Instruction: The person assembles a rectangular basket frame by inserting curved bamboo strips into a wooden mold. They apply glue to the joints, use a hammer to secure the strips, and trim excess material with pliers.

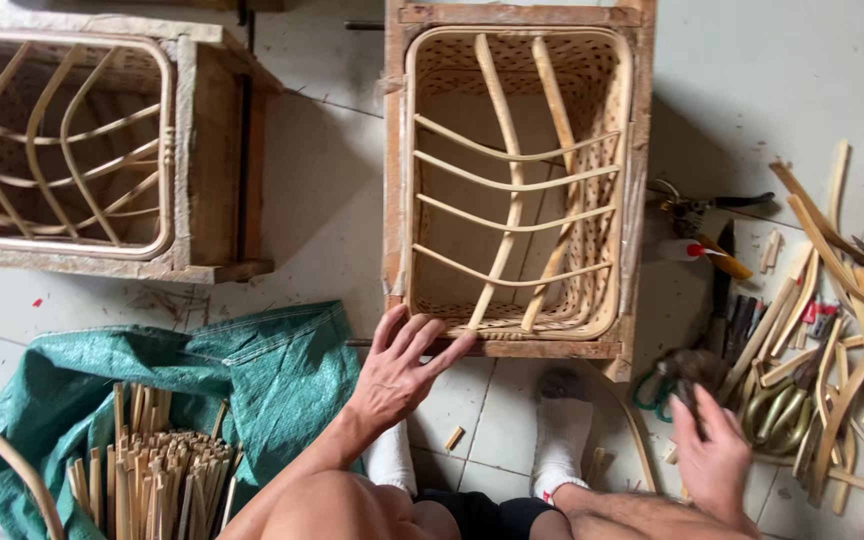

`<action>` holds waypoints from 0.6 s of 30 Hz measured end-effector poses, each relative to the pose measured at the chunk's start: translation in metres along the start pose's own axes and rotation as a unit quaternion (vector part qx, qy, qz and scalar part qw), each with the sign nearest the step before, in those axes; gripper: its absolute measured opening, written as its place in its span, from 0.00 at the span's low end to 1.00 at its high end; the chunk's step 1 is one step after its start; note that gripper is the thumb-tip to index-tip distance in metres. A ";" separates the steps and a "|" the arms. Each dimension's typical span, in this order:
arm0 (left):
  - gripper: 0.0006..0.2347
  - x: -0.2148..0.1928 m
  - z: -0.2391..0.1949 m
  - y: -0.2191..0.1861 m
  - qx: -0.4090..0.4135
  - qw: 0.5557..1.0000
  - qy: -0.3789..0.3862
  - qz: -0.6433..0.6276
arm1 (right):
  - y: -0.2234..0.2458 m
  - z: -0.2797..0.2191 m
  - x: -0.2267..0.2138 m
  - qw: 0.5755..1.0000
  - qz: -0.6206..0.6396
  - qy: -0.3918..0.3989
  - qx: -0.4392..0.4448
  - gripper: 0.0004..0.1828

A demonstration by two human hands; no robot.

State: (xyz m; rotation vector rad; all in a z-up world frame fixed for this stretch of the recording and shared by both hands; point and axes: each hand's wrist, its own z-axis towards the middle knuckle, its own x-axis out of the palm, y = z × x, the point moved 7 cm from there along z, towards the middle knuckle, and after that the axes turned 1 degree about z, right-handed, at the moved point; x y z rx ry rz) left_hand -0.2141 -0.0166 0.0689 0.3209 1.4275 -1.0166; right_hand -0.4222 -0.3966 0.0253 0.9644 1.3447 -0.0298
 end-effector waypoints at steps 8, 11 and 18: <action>0.29 -0.009 0.003 -0.003 0.004 0.999 -0.052 -0.011 | -0.035 0.026 0.072 0.997 -0.073 -0.009 0.009 0.21; 0.26 -0.009 0.004 -0.006 0.006 0.999 -0.053 -0.007 | -0.047 0.031 0.073 0.987 -0.089 0.079 0.110 0.23; 0.23 -0.011 0.010 -0.006 -0.002 0.997 -0.070 -0.031 | -0.040 0.121 0.058 0.993 -0.044 0.094 0.061 0.29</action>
